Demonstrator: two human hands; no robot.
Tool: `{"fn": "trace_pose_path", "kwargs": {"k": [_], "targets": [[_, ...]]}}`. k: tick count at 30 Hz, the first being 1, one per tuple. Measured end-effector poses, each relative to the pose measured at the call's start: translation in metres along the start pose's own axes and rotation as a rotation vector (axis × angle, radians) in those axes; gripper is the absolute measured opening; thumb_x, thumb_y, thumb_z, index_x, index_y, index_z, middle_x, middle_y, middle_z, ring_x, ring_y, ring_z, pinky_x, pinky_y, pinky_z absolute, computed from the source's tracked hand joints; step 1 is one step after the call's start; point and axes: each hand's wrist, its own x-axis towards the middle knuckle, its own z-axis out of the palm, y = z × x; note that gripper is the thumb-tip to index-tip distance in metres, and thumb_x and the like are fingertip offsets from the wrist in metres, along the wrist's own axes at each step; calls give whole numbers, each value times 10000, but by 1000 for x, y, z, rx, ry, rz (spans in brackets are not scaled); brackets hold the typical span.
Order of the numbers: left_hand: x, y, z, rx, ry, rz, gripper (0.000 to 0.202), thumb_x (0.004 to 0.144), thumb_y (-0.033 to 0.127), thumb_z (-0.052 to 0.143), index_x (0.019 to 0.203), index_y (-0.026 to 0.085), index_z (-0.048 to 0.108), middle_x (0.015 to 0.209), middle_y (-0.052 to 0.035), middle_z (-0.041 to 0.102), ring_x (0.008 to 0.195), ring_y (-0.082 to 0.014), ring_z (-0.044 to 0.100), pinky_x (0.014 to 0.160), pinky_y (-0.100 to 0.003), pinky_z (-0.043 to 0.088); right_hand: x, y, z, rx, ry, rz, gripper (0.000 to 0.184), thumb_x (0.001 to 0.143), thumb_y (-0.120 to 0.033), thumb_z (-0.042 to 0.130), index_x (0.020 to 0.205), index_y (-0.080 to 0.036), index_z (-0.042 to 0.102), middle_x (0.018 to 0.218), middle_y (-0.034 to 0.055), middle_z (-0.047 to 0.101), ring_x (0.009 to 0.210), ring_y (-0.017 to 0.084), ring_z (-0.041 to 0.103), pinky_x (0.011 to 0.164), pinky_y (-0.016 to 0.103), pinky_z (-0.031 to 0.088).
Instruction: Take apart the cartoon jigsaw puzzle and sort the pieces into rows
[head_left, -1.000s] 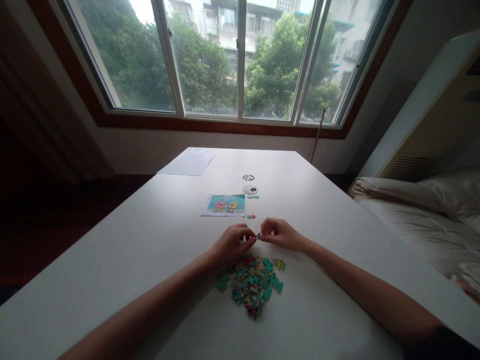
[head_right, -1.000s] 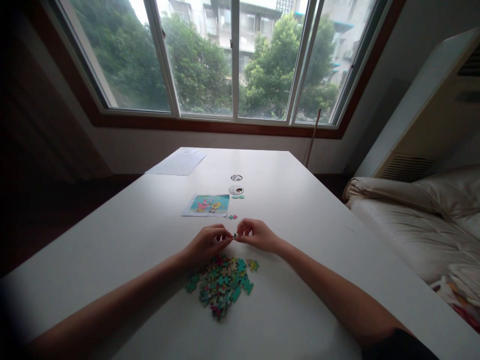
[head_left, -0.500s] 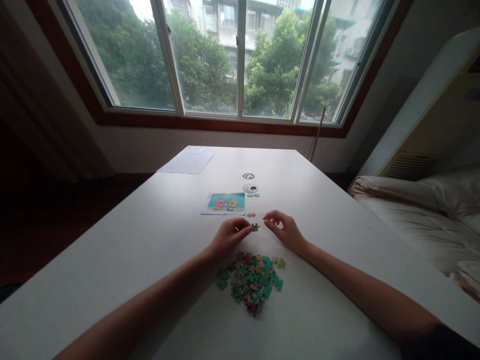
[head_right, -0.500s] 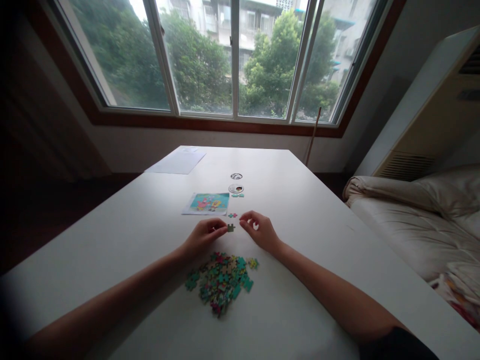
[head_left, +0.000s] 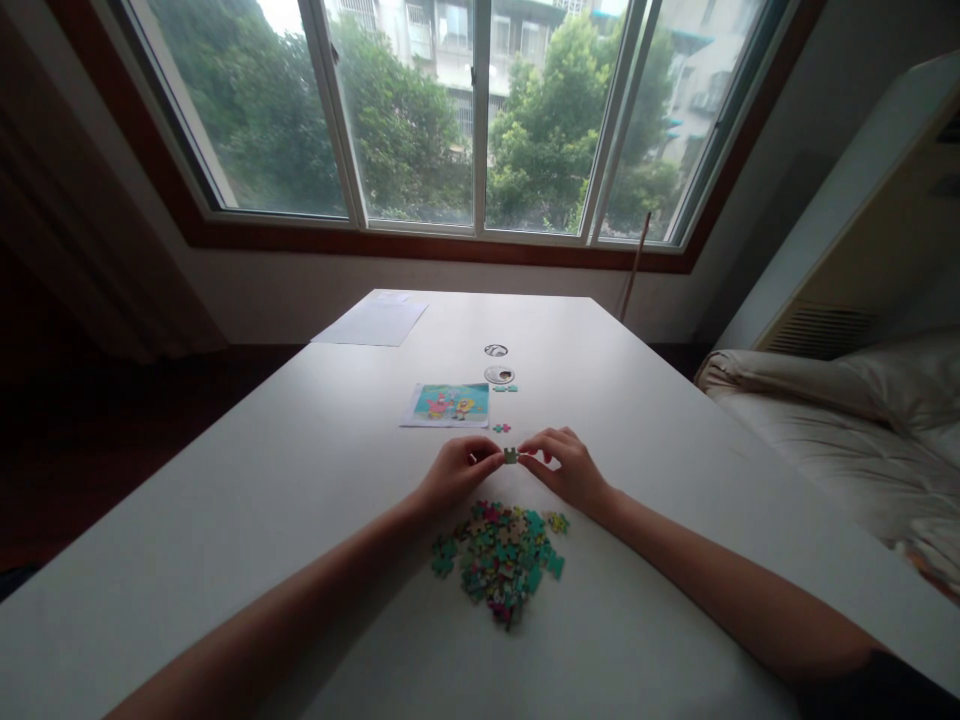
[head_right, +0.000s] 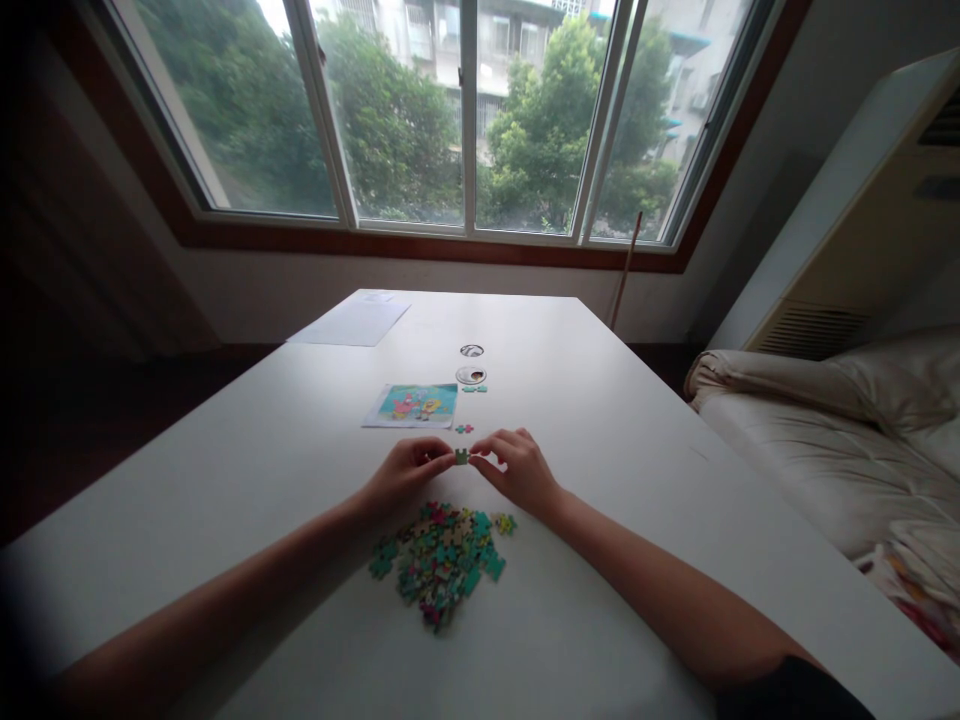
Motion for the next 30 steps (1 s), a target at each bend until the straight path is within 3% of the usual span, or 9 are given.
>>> {"fn": "trace_pose_path", "kwargs": {"k": [4, 9, 12, 24, 30], "targets": [[0, 1, -1, 1, 1, 9, 222, 759, 319, 546, 710, 116, 623, 644, -14, 593, 600, -113, 496, 545, -212, 376, 1, 1, -1, -8, 8, -23, 150, 828, -304, 504, 816, -203, 613, 780, 16, 636, 615, 103, 515, 741, 271, 354], [-2, -2, -2, 77, 34, 6, 227, 773, 318, 522, 754, 119, 630, 675, -29, 609, 613, -121, 506, 552, -218, 379, 2, 15, 0, 18, 173, 46, 125, 798, -298, 545, 795, -191, 609, 724, 10, 613, 566, 98, 490, 674, 268, 386], [-3, -4, -3, 172, 56, 15, 198, 767, 292, 521, 734, 126, 623, 626, -8, 577, 566, -104, 465, 521, -207, 354, 3, 21, 1, 90, 208, 99, 111, 787, -286, 558, 798, -188, 610, 726, 14, 603, 583, 104, 495, 617, 253, 403], [-3, 2, -2, 227, 59, 37, 177, 763, 253, 500, 715, 131, 619, 603, 3, 563, 556, -100, 454, 517, -202, 350, 8, 21, 0, 156, 160, 167, 134, 778, -303, 560, 787, -182, 616, 734, 23, 601, 587, 104, 493, 576, 236, 419], [-4, 6, -2, 267, 68, 52, 157, 757, 234, 510, 703, 131, 615, 580, 13, 545, 540, -95, 451, 521, -200, 351, 47, 46, 15, 83, 33, 221, 152, 775, -308, 553, 799, -178, 628, 751, 15, 627, 615, 101, 514, 605, 223, 413]]}}
